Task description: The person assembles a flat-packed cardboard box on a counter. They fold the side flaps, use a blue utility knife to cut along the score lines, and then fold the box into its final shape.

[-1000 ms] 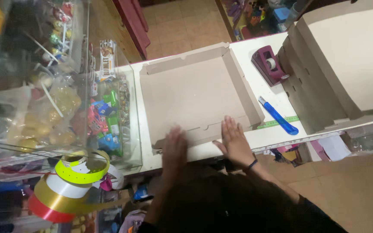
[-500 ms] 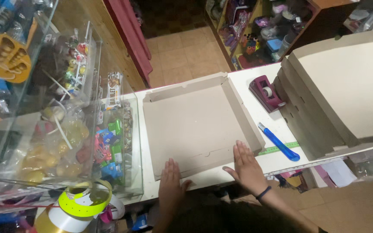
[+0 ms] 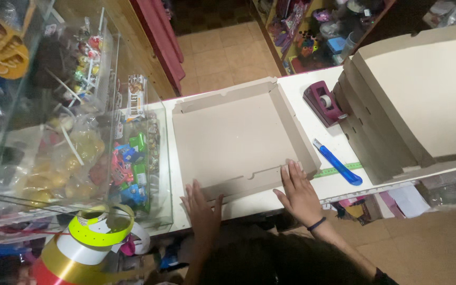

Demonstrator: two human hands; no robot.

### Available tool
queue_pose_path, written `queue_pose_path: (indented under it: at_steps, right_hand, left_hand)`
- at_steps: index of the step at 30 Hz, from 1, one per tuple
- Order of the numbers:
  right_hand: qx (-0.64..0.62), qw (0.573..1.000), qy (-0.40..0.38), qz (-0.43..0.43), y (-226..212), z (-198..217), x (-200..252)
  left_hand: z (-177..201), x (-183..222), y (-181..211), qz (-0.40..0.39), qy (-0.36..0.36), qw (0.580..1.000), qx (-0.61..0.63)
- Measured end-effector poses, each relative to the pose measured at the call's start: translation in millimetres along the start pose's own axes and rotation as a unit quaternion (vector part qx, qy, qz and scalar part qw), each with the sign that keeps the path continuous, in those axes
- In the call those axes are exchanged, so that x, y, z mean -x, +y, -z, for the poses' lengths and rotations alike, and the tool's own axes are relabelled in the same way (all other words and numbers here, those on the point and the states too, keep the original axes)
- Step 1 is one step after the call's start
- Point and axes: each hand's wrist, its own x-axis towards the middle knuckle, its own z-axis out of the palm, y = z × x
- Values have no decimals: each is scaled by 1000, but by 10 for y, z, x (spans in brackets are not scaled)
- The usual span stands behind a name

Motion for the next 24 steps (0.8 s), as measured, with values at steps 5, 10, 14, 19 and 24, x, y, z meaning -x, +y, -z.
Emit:
queue_pose_path:
  at_steps: [5,10,14,19,24]
  right_hand:
    - [-18,1000,13,13,-1,12,9]
    - [-9,999,11,-41,43,-80,53]
    - [-55,994,87,-31,44,-118,92]
    - [-68,993,86,-38,-3,-68,68]
    - [-88,990,99,-37,-11,-49,74]
  left_hand:
    - [61,-57,72,-91,-7,989,118]
    - [-71,-193,-271,-24,56,995,85]
    - [106,-214,-193,25,55,983,172]
    - [282,-240,-40,-39,-32,963,264]
    - [297,-295,-173,-79,-157,920,350]
